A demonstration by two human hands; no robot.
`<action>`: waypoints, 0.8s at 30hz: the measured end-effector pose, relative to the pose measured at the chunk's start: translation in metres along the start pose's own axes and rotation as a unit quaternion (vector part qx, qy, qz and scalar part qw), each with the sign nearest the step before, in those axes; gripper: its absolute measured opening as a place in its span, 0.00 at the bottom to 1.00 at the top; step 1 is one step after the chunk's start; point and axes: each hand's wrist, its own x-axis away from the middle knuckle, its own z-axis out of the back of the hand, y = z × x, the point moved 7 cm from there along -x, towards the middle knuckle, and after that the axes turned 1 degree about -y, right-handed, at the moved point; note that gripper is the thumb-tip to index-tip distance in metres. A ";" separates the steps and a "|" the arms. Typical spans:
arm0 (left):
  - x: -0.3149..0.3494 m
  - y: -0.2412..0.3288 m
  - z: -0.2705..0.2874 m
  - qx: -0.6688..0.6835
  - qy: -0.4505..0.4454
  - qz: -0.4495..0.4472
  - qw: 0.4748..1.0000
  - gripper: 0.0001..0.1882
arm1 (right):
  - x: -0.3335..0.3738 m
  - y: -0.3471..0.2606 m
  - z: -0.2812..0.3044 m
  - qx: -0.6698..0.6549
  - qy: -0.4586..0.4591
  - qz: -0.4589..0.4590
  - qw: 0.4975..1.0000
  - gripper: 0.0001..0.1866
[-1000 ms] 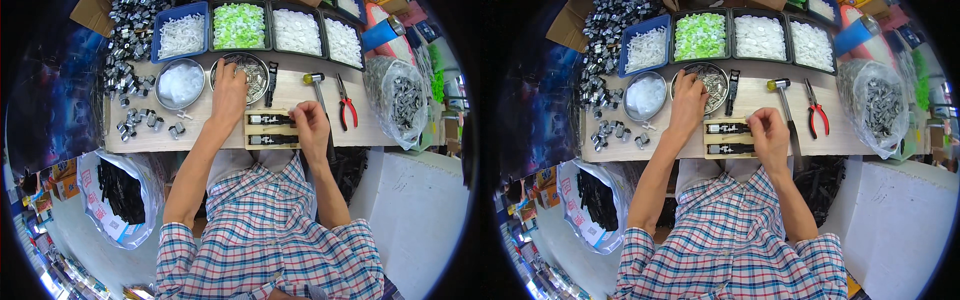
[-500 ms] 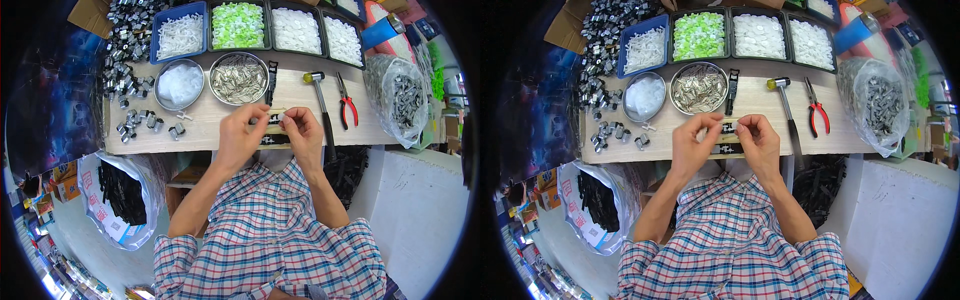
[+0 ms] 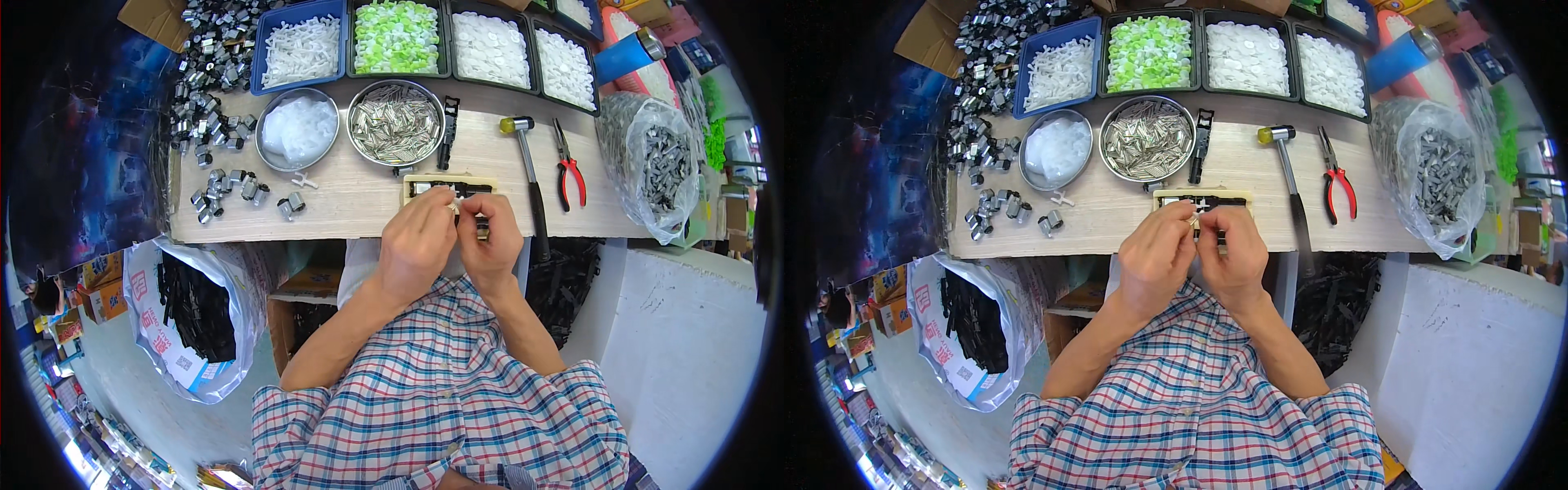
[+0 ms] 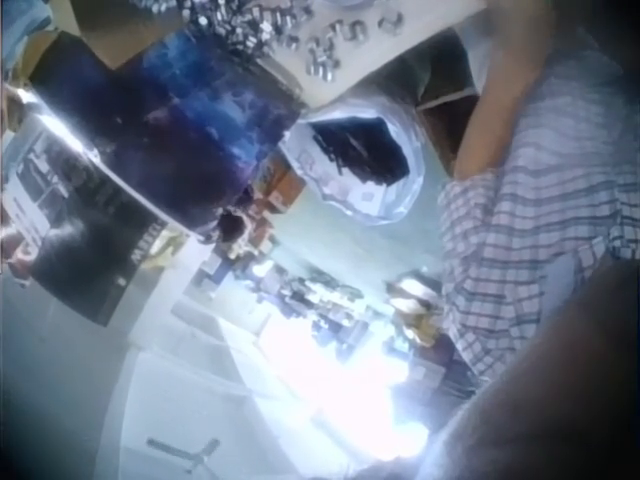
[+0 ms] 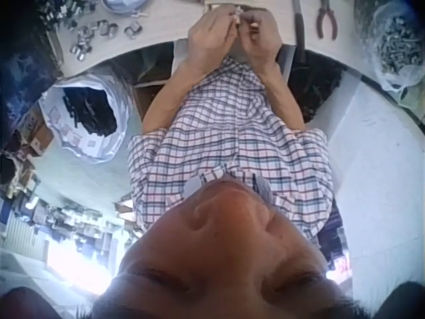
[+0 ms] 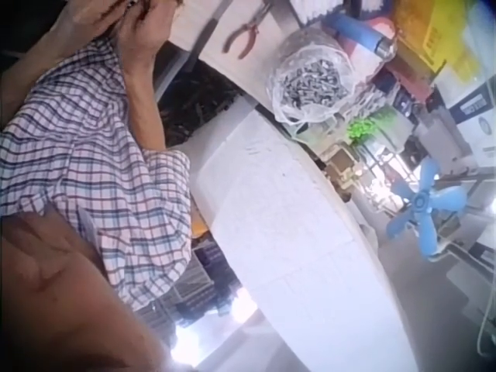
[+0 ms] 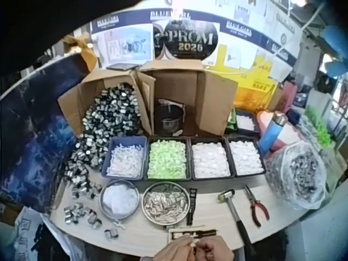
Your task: Assembling small metal and plastic parts into a housing at a workbench.
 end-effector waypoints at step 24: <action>0.020 0.014 -0.007 -0.135 -0.080 -0.238 0.958 0.14 | 0.006 0.003 0.003 0.012 -0.144 -0.001 0.990 0.06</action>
